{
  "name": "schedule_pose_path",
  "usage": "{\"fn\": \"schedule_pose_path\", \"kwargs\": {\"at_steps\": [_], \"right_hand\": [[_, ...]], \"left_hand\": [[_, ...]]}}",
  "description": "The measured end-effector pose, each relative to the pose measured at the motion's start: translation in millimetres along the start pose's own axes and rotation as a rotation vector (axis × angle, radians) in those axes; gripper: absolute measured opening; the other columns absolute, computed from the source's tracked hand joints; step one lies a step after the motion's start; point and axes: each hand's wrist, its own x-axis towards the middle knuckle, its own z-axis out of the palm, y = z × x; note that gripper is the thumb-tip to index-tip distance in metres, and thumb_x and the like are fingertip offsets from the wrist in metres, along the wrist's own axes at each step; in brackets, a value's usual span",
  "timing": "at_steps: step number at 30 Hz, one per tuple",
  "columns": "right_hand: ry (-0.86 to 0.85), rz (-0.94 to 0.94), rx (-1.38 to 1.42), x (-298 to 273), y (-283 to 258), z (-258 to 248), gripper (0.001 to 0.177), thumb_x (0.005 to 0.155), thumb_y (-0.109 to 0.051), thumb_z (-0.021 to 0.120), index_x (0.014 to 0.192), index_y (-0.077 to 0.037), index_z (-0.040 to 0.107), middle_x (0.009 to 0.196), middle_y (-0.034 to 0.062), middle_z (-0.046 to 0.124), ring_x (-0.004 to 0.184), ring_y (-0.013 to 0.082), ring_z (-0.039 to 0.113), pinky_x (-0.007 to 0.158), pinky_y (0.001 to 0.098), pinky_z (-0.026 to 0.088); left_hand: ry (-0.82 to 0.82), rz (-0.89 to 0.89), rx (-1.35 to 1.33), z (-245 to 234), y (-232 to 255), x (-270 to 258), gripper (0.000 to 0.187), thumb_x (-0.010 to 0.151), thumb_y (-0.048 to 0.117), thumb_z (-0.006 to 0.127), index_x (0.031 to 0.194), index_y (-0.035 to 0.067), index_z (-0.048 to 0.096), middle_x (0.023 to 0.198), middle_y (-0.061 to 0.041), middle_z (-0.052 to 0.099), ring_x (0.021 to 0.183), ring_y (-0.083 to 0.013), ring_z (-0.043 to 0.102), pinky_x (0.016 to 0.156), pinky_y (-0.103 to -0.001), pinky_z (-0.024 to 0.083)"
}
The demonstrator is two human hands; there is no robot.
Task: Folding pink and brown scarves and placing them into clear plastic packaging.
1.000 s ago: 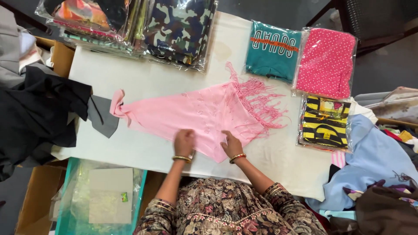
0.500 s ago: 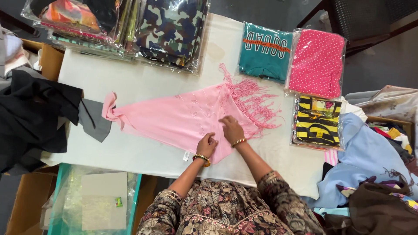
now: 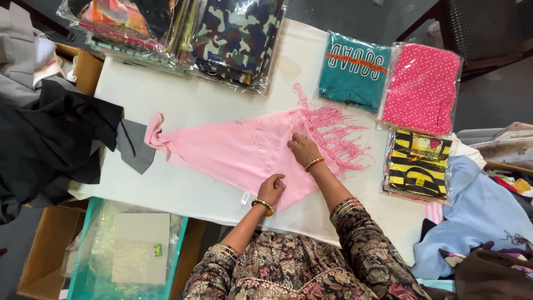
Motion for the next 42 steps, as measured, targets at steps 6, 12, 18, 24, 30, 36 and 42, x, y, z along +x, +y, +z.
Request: {"fn": "schedule_pose_path", "kwargs": {"at_steps": [6, 12, 18, 24, 30, 36, 42], "right_hand": [[-0.014, -0.037, 0.0, 5, -10, -19, 0.017, 0.08, -0.004, 0.063, 0.093, -0.012, 0.07, 0.104, 0.0109, 0.061, 0.096, 0.0304, 0.066, 0.07, 0.0409, 0.055], [0.029, 0.133, 0.103, -15, -21, -63, 0.006, 0.084, -0.008, 0.063, 0.085, -0.012, 0.067, 0.116, 0.0007, 0.065, 0.083, 0.0275, 0.069, 0.067, 0.0417, 0.056], [0.246, 0.268, 0.383, -74, -16, -126, 0.013, 0.072, -0.004, 0.071, 0.082, -0.007, 0.063, 0.13, 0.0008, 0.07, 0.065, 0.0174, 0.069, 0.059, 0.0314, 0.056], [0.461, 0.577, 0.996, -141, 18, -169, 0.011, 0.086, 0.007, 0.072, 0.094, 0.0, 0.069, 0.105, 0.0112, 0.076, 0.072, 0.0106, 0.07, 0.056, 0.0247, 0.057], [0.656, 0.414, 1.123, -197, 23, -200, 0.01, 0.089, 0.009, 0.068, 0.096, 0.002, 0.066, 0.098, 0.0109, 0.073, 0.091, 0.016, 0.075, 0.077, 0.029, 0.065], [0.226, 0.485, 0.614, -209, 1, -224, 0.02, 0.08, 0.009, 0.072, 0.094, -0.004, 0.078, 0.083, 0.0067, 0.076, 0.069, 0.0135, 0.073, 0.063, 0.0269, 0.056], [0.33, 0.4, 0.322, -207, -27, -219, 0.018, 0.078, -0.002, 0.079, 0.093, -0.01, 0.077, 0.093, 0.0039, 0.076, 0.091, 0.023, 0.067, 0.08, 0.0359, 0.053]], "left_hand": [[0.019, -0.001, 0.083, 0, 4, 2, 0.04, 0.082, 0.008, 0.075, 0.122, 0.008, 0.069, 0.079, -0.001, 0.068, 0.069, -0.0103, 0.064, 0.069, -0.027, 0.054], [0.04, 0.005, 0.112, -1, 23, -6, 0.063, 0.078, 0.015, 0.079, 0.137, 0.011, 0.055, 0.082, -0.003, 0.063, 0.074, -0.0167, 0.061, 0.073, -0.03, 0.054], [-0.003, 0.207, 0.644, 1, 78, -31, 0.059, 0.076, 0.048, 0.081, 0.125, 0.019, 0.066, 0.113, -0.007, 0.059, 0.112, -0.0247, 0.052, 0.092, -0.043, 0.042], [-0.046, 0.393, 0.817, -7, 65, -34, 0.051, 0.076, 0.045, 0.078, 0.118, 0.017, 0.069, 0.112, -0.006, 0.061, 0.109, -0.0239, 0.053, 0.096, -0.046, 0.033], [0.112, 0.462, 0.795, -43, 49, -28, 0.051, 0.078, 0.018, 0.073, 0.128, 0.019, 0.066, 0.112, -0.005, 0.064, 0.108, -0.0225, 0.059, 0.095, -0.043, 0.043], [-0.352, -0.148, 0.282, -62, 55, 0, 0.067, 0.075, 0.012, 0.071, 0.14, 0.025, 0.058, 0.131, -0.002, 0.062, 0.091, -0.0163, 0.067, 0.078, -0.033, 0.059], [0.254, 0.133, 0.257, -35, 20, 99, 0.031, 0.085, 0.024, 0.077, 0.114, 0.014, 0.074, 0.096, -0.009, 0.071, 0.082, -0.022, 0.068, 0.076, -0.036, 0.057]]}}
